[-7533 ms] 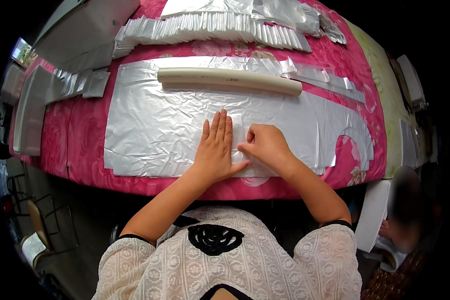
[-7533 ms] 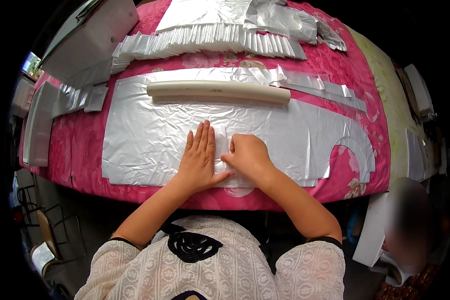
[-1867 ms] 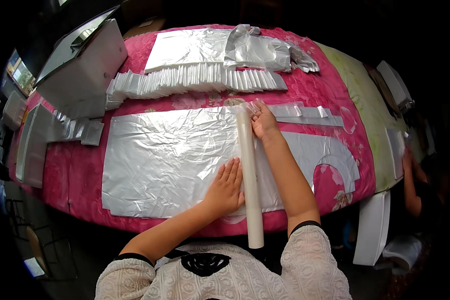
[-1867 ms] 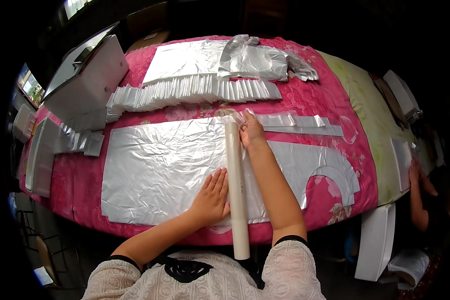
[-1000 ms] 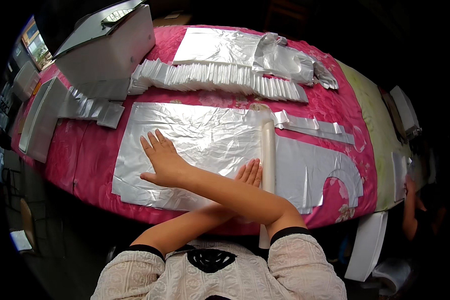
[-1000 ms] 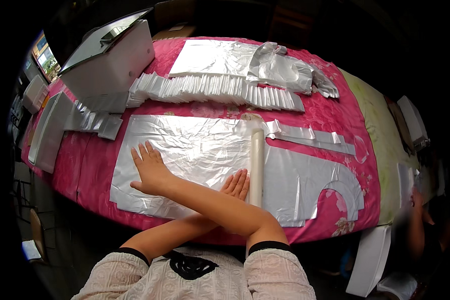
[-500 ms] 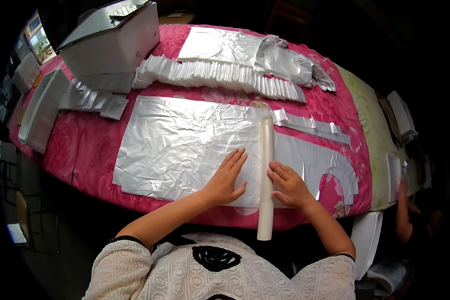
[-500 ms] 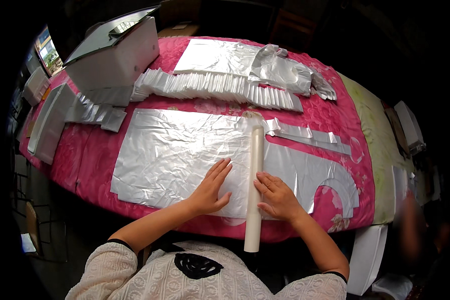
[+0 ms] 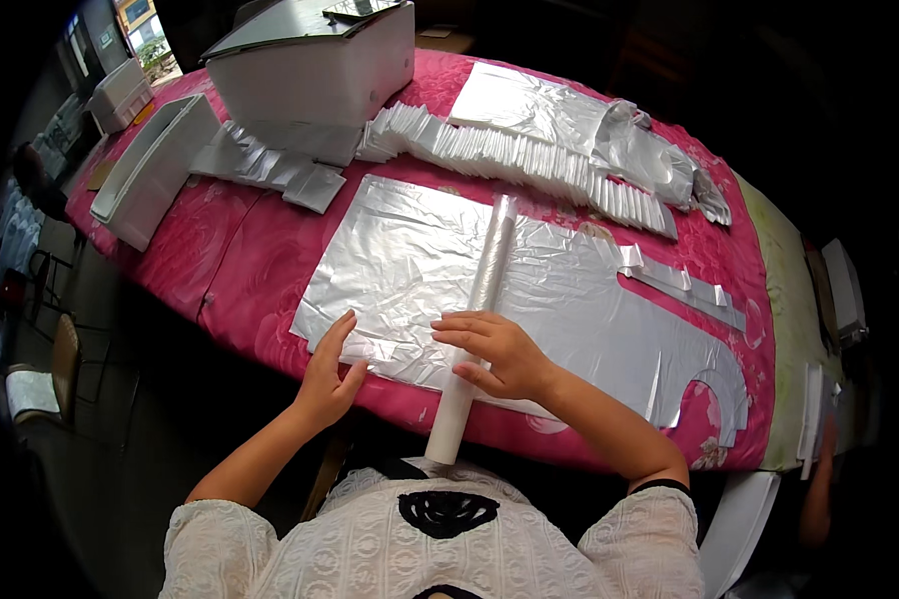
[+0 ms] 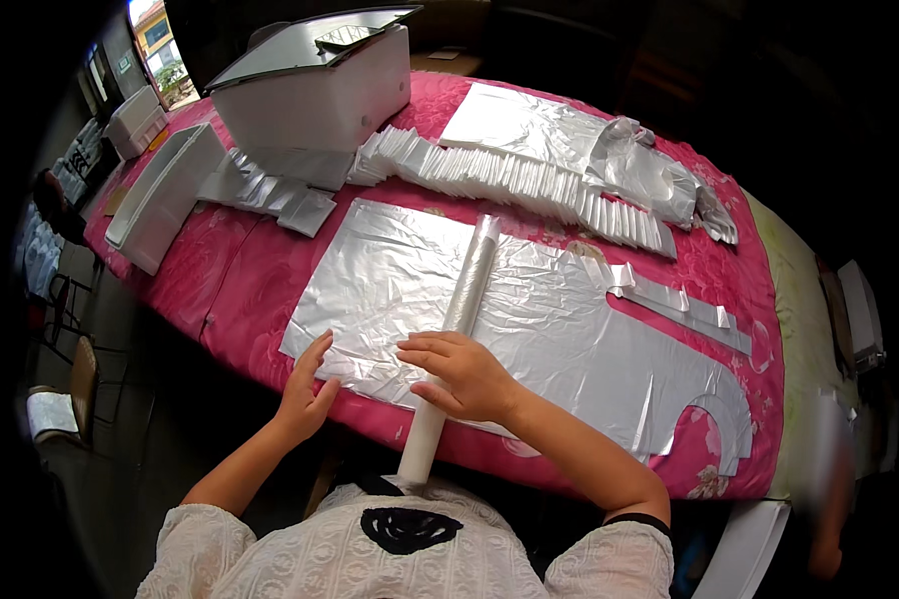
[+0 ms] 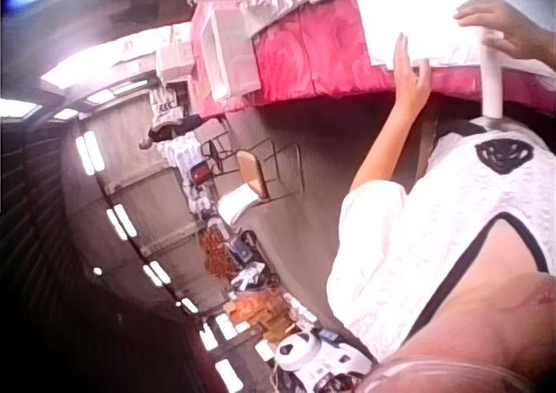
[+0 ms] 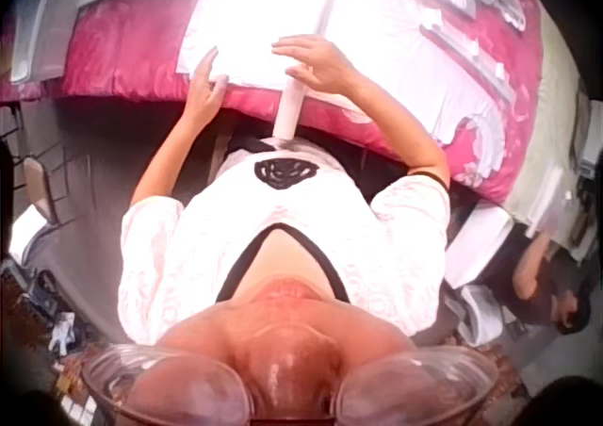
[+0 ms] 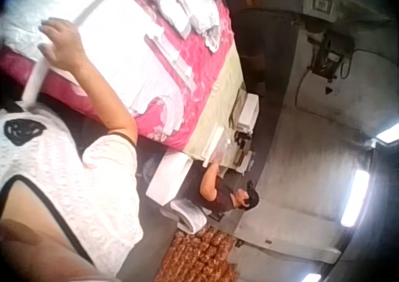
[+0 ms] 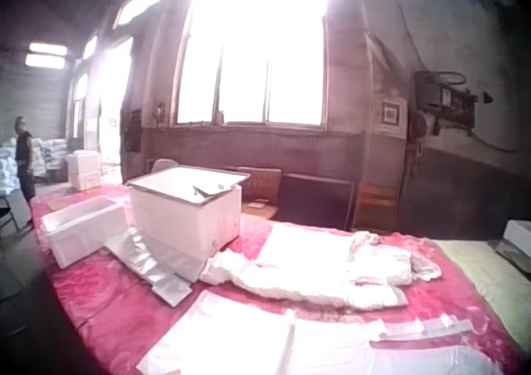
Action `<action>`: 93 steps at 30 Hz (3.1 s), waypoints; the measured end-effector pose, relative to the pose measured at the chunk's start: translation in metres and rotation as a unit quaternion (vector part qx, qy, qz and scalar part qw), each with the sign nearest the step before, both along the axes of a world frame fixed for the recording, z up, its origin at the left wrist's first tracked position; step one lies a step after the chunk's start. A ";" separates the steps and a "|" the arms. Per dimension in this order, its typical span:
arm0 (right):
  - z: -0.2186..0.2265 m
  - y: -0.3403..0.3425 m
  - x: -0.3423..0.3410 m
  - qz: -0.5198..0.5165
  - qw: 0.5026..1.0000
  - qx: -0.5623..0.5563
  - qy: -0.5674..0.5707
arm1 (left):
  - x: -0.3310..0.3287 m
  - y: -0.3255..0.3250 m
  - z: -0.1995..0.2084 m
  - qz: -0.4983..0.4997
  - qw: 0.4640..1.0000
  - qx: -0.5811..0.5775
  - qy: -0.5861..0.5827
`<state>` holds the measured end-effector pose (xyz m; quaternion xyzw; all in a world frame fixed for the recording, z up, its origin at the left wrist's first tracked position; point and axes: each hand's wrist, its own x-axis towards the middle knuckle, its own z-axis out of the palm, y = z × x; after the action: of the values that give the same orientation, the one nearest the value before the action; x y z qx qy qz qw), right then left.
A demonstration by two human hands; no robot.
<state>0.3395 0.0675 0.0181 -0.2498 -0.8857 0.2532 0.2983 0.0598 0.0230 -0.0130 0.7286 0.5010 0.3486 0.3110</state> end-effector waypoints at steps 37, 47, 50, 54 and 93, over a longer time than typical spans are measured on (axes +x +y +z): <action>-0.002 0.043 -0.139 -0.082 0.649 -0.532 0.537 | -0.016 -0.053 0.004 -0.067 0.789 -0.417 -0.447; 0.021 0.039 -0.089 -0.227 0.732 -0.414 0.492 | 0.032 -0.022 0.022 -0.070 0.933 -0.318 -0.153; 0.027 0.035 -0.082 -0.195 0.713 -0.441 0.509 | 0.039 -0.021 0.029 -0.143 0.840 -0.437 -0.288; 0.024 0.031 -0.073 -0.132 0.673 -0.480 0.547 | 0.042 -0.021 0.034 -0.230 0.708 -0.503 -0.440; -0.060 0.061 0.005 -0.300 0.624 -0.462 0.554 | 0.029 -0.042 -0.005 -0.050 0.876 -0.467 -0.112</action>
<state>0.3447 0.1284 -0.0420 -0.4195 -0.1958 0.6163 0.6371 0.0887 -0.0195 -0.0182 0.4789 0.5300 0.1375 0.6861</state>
